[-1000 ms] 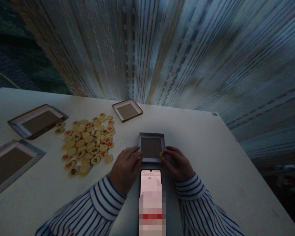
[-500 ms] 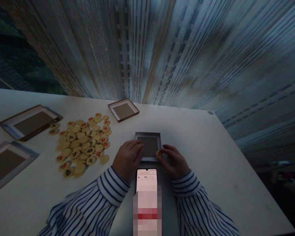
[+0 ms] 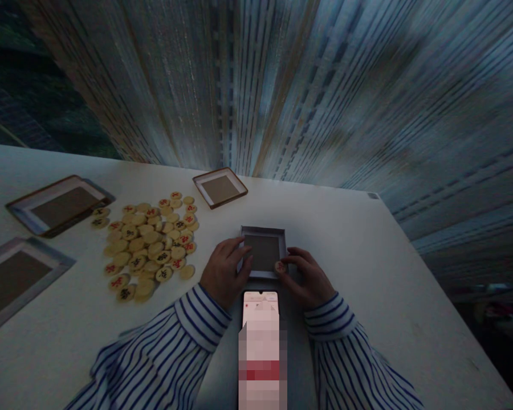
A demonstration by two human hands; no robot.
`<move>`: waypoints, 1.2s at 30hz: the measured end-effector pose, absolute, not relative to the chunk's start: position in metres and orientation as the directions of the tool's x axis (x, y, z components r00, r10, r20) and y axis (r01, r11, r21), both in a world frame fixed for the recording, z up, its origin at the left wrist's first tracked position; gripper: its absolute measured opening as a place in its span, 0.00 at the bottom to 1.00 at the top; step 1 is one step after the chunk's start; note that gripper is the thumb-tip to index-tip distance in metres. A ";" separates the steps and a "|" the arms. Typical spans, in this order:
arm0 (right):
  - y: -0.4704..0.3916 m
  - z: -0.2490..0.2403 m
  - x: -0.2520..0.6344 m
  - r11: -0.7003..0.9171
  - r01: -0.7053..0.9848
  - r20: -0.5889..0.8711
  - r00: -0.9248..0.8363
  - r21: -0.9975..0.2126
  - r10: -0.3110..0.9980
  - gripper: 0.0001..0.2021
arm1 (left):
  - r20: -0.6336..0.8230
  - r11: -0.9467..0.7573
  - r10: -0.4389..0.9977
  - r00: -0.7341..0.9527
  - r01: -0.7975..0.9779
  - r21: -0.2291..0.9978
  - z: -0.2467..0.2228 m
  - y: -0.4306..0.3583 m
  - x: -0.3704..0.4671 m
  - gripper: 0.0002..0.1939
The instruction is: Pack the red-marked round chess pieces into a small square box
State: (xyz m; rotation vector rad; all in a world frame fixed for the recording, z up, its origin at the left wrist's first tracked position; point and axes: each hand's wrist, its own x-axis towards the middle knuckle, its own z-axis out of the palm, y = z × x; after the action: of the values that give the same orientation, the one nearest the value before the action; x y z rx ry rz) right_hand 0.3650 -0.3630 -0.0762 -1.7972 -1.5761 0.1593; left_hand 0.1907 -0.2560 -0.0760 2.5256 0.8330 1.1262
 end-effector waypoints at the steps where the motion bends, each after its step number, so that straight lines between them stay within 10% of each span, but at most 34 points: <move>1: -0.362 -0.075 0.366 0.010 0.825 0.340 0.222 -0.565 0.914 0.10 | 0.594 -0.803 0.596 0.540 0.403 0.439 -0.076 -0.256 0.190 0.10; 36: -0.368 -0.069 0.383 0.081 0.943 0.179 -0.024 -0.323 0.984 0.22 | 0.572 -0.800 0.600 0.559 0.423 0.425 -0.079 -0.252 0.186 0.11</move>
State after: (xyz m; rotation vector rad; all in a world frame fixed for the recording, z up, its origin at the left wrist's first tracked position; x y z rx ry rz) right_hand 0.3832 -0.3676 -0.0686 -1.9090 -2.0160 0.1609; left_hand 0.1861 -0.2521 -0.0788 2.5555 0.8547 1.0727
